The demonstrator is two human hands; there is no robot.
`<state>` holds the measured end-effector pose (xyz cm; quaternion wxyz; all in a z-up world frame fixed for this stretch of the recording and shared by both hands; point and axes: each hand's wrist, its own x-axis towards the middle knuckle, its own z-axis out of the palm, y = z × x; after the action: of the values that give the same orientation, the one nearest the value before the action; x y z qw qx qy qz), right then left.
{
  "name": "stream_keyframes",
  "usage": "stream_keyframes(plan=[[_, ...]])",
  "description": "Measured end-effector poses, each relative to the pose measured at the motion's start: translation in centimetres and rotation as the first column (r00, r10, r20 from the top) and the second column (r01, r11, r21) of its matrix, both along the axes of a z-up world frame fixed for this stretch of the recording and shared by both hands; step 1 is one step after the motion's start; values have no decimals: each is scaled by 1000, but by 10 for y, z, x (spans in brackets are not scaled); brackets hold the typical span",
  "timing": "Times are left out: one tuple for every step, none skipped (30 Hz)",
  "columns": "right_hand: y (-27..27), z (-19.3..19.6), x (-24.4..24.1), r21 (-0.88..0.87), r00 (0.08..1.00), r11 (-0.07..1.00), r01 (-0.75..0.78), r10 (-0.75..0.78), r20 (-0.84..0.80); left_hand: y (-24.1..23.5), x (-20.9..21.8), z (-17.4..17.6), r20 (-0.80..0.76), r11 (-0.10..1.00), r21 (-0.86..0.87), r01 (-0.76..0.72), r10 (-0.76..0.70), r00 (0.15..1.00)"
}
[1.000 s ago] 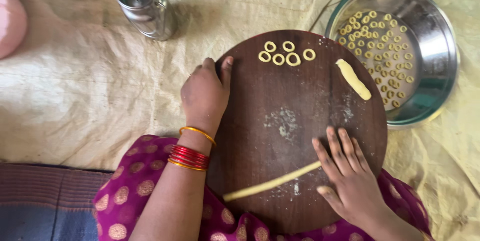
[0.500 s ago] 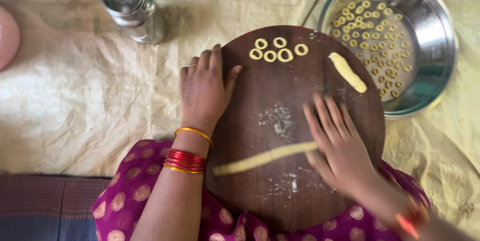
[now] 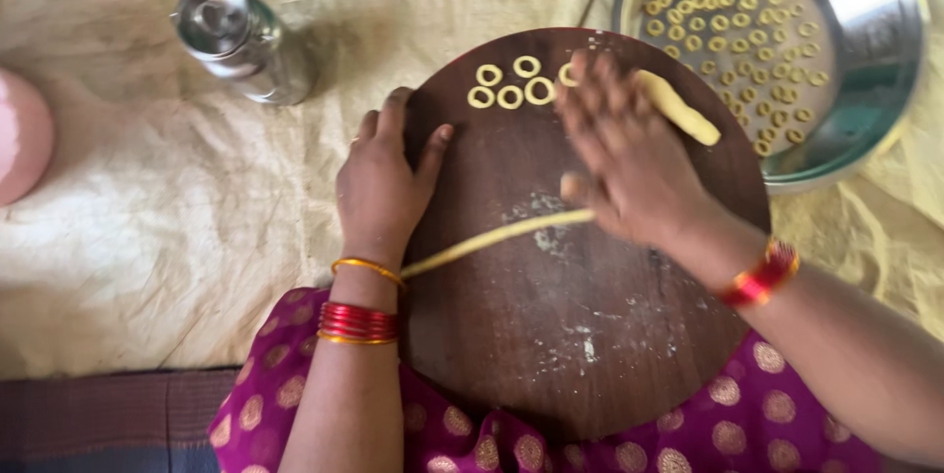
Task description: The person rolls small pieces of dough into thin ropes on a wooden board and joins the ends to form rings. The finished rings are placed on a metal tray nearby.
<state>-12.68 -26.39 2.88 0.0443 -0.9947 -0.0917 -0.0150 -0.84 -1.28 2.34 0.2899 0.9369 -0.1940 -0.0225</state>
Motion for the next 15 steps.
stream_keyframes(plan=[[3,2,-18,17,999,1000,-17,18,-45,0,1,0,3,1000,-2,0,0,1000],[9,2,-38,34,995,998,-46,49,-91,0,1,-1,-4,1000,0,0,0,1000],[13,1,-60,29,997,998,-60,62,-56,1,2,-1,-11,1000,2,0,0,1000],[12,2,-82,26,997,997,-80,80,-21,1,2,-1,-18,1000,7,-4,4,1000],[7,4,-102,67,996,995,-79,82,-46,2,1,-2,-22,1000,1,-9,9,1000],[1,5,-115,110,994,991,-73,81,-71,2,1,-2,-25,1000,-3,-9,9,1000],[-7,6,-125,199,999,980,-21,30,-44,2,1,-3,-28,1000,-7,-10,10,1000],[-14,10,-135,289,999,957,31,-25,-25,2,0,-5,-9,1000,-17,-7,7,1000],[-20,13,-140,376,997,923,80,-81,-11,2,-1,-5,10,1000,-27,-4,4,1000],[-20,14,-142,334,994,936,112,-103,-44,2,0,-5,36,999,-34,4,-3,999],[-17,14,-142,291,989,946,143,-126,-77,3,0,-5,27,999,-36,3,-2,1000],[-12,14,-140,245,983,954,173,-151,-104,2,0,-4,23,999,-41,3,-2,1000],[-5,15,-137,150,990,983,107,-91,-107,2,1,-3,18,999,-46,3,-2,1000],[5,13,-132,54,993,998,40,-33,-116,2,1,-3,21,999,-50,4,-3,1000],[13,10,-126,-42,991,999,-28,23,-131,3,1,-2,24,999,-54,5,-4,1000]])
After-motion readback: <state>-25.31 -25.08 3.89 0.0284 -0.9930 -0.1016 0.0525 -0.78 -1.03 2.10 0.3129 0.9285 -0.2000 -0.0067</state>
